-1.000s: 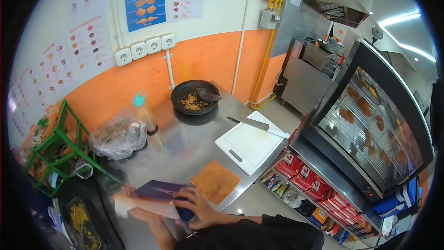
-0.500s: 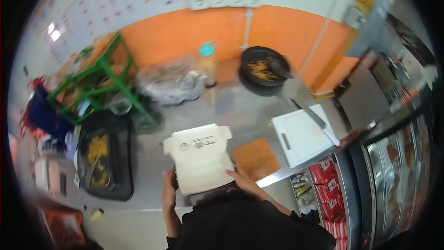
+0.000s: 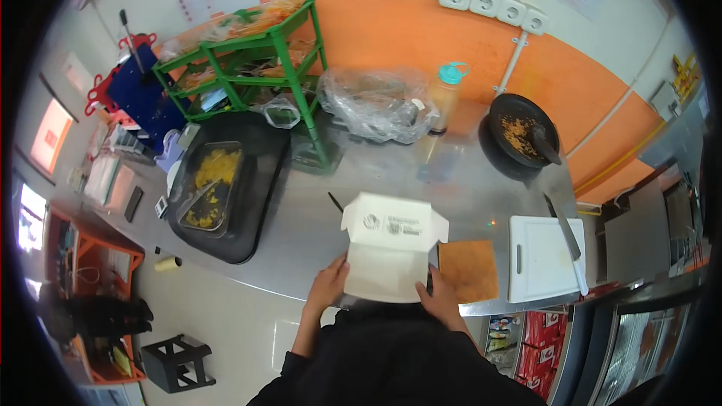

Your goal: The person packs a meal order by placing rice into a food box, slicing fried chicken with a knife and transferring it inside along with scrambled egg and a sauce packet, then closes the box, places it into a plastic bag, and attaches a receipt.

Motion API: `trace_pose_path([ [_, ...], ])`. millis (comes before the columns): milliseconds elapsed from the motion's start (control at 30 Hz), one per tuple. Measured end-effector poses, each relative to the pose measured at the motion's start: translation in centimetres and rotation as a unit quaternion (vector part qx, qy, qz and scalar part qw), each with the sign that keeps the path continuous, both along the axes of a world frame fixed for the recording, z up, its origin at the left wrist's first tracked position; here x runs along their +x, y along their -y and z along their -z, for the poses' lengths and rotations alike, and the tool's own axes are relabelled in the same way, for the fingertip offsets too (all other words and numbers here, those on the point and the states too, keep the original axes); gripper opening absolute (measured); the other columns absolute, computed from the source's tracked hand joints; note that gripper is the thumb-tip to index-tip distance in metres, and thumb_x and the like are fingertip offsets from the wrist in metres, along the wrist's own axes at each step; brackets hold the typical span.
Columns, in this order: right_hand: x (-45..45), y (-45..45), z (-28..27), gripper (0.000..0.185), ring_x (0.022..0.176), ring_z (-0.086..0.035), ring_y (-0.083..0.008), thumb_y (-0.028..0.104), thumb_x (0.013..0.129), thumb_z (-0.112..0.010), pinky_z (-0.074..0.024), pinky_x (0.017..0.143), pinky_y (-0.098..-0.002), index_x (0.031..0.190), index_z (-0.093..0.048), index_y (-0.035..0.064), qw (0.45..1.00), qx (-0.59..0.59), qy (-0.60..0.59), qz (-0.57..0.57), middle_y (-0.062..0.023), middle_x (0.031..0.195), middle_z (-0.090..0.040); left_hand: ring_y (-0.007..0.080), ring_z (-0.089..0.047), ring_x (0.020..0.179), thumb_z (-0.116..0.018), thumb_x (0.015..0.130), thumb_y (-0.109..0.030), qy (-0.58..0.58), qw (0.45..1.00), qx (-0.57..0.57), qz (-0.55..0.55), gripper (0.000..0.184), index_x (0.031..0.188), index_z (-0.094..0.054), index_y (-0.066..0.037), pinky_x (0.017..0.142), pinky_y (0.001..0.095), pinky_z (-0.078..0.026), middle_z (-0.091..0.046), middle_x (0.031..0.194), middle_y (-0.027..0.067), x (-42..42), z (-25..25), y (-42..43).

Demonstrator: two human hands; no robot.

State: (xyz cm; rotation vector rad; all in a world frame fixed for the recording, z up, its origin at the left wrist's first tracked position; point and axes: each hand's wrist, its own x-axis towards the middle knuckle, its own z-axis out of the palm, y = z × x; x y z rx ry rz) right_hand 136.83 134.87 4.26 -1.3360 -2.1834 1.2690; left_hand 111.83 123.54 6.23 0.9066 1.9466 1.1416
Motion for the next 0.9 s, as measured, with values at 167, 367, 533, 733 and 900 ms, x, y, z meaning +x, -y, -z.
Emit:
trace_pose_path([
  [167,1.1,0.4,0.8,0.049,0.083,-0.059,-0.0382,0.032,0.084,-0.060,-0.0475,0.074,-0.0424,0.121,-0.050,0.0005,0.996,0.058,0.064,0.002,-0.0225,0.091,-0.062,0.0430,-0.056,0.098,-0.047,0.093,-0.029,-0.090,0.992,-0.084,0.029,0.036,0.117,-0.055,-0.003,0.084,0.0428,-0.047,-0.060,0.105,0.0241,0.9,1.6,-0.2],
  [367,0.8,0.0,-1.5,0.051,0.093,-0.059,-0.0430,0.038,0.088,-0.054,-0.0457,0.082,-0.0488,0.125,-0.049,0.0029,0.995,-0.003,0.088,0.054,-0.0246,0.099,-0.062,0.0364,-0.062,0.096,-0.048,0.094,-0.033,-0.047,0.998,-0.052,0.002,0.045,0.124,-0.051,0.000,0.084,0.0396,-0.048,-0.063,0.105,0.0231,1.3,1.7,-1.0],
  [533,3.5,0.6,-0.4,0.046,0.073,-0.065,-0.0266,0.034,0.089,-0.058,-0.0499,0.063,-0.0341,0.117,-0.054,-0.0016,0.985,0.052,0.021,0.164,-0.0203,0.091,-0.065,0.0367,-0.059,0.103,-0.050,0.093,-0.032,-0.037,0.998,-0.055,-0.010,0.051,0.129,-0.044,0.003,0.090,0.0392,-0.045,-0.059,0.114,0.0244,1.1,1.1,-0.5],
  [733,12.0,7.7,-0.1,0.036,0.055,-0.062,-0.0292,0.036,0.082,-0.066,-0.0456,0.053,-0.0414,0.068,-0.065,0.0031,0.903,0.053,0.236,0.356,-0.0146,0.061,-0.062,0.0269,-0.050,0.109,-0.057,0.087,-0.012,-0.171,0.968,0.174,-0.053,0.036,0.120,-0.049,0.002,0.088,0.0384,-0.040,-0.054,0.119,0.0161,3.7,-0.9,-1.3],
  [900,24.7,25.6,18.9,0.023,0.074,-0.065,-0.0318,0.029,0.080,-0.056,-0.0509,0.075,-0.0442,0.078,-0.070,0.0114,0.846,-0.187,0.307,0.394,-0.0118,0.076,-0.067,0.0295,-0.056,0.102,-0.056,0.087,-0.020,-0.017,0.948,0.181,0.261,0.037,0.118,-0.050,0.001,0.087,0.0400,-0.042,-0.060,0.109,0.0161,10.9,-3.0,-3.4],
])
